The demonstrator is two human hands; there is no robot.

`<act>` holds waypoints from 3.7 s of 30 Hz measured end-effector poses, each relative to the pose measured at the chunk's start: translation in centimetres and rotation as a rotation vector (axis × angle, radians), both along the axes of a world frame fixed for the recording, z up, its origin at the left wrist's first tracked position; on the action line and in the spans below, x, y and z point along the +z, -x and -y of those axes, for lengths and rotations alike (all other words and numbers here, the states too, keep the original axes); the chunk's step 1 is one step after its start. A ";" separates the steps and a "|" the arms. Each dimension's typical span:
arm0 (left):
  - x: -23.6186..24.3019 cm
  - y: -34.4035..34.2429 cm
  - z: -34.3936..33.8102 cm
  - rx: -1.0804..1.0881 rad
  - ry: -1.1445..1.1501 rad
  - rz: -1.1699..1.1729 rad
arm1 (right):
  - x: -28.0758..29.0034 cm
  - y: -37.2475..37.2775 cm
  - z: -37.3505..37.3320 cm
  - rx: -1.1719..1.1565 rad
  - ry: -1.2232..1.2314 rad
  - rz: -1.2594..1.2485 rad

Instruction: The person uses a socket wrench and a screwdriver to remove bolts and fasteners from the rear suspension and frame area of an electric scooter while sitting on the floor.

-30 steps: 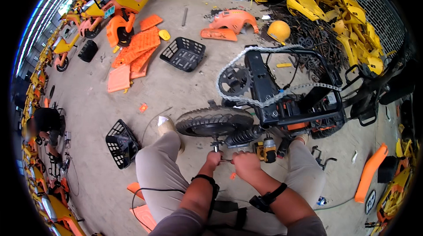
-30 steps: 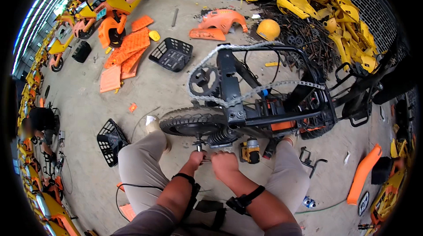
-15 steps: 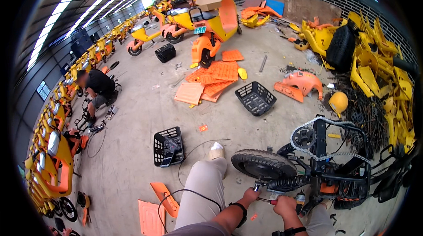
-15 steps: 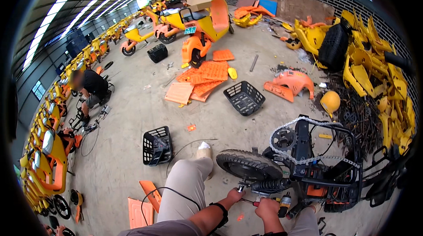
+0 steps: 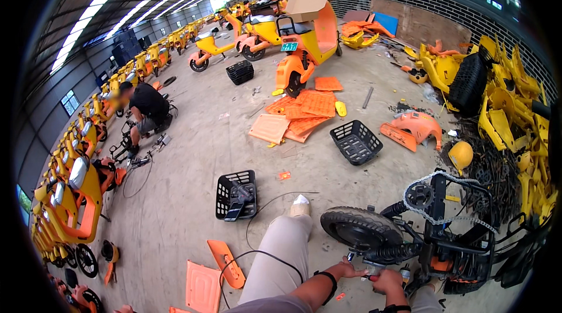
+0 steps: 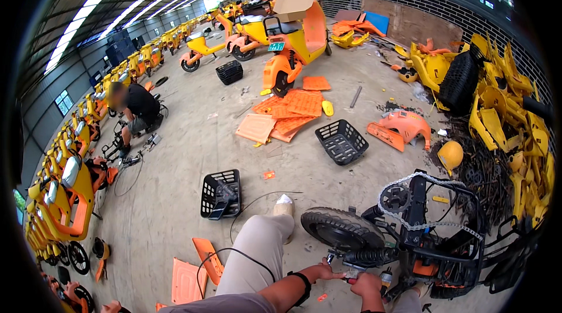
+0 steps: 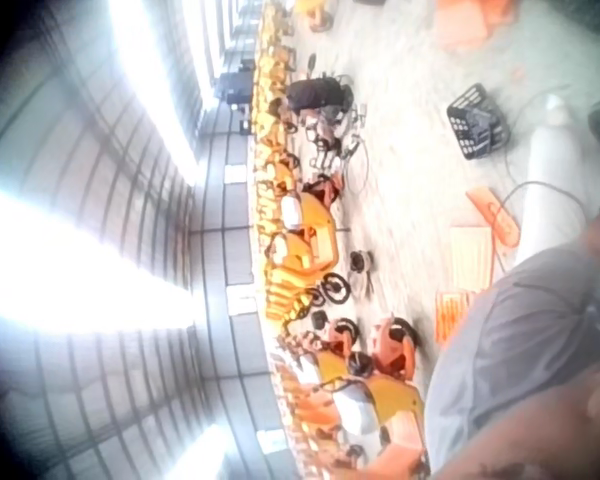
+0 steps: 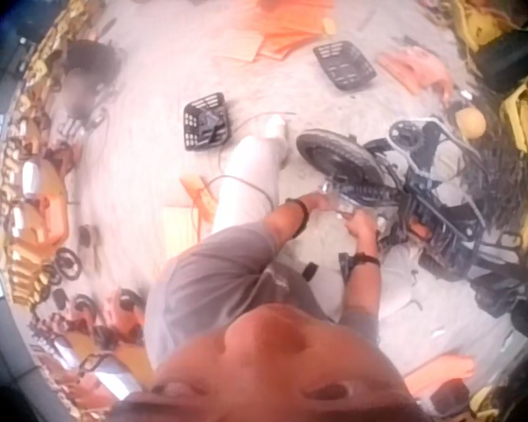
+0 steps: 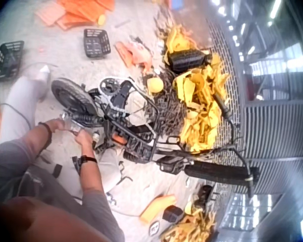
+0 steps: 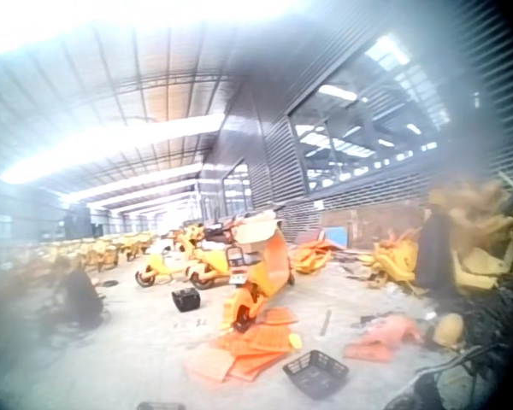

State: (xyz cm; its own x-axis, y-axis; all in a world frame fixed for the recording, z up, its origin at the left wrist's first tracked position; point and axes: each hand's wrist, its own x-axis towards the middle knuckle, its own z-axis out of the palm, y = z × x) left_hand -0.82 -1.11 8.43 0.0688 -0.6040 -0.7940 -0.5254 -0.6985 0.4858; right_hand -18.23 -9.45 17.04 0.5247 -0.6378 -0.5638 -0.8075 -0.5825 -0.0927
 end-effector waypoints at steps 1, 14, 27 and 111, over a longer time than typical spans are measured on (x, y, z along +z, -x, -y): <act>0.9 0.0 0.1 0.054 0.036 -0.090 | -0.2 0.4 0.4 -0.007 0.006 -0.005; 0.1 0.3 0.0 0.039 0.016 0.000 | -1.2 0.5 0.4 -0.029 -0.010 -0.050; -4.6 0.6 -0.2 0.258 0.076 0.043 | 2.3 -1.7 -1.8 0.209 0.077 0.082; -6.7 -0.3 1.3 0.200 -0.034 0.139 | -0.6 -0.3 -2.0 0.069 0.064 0.166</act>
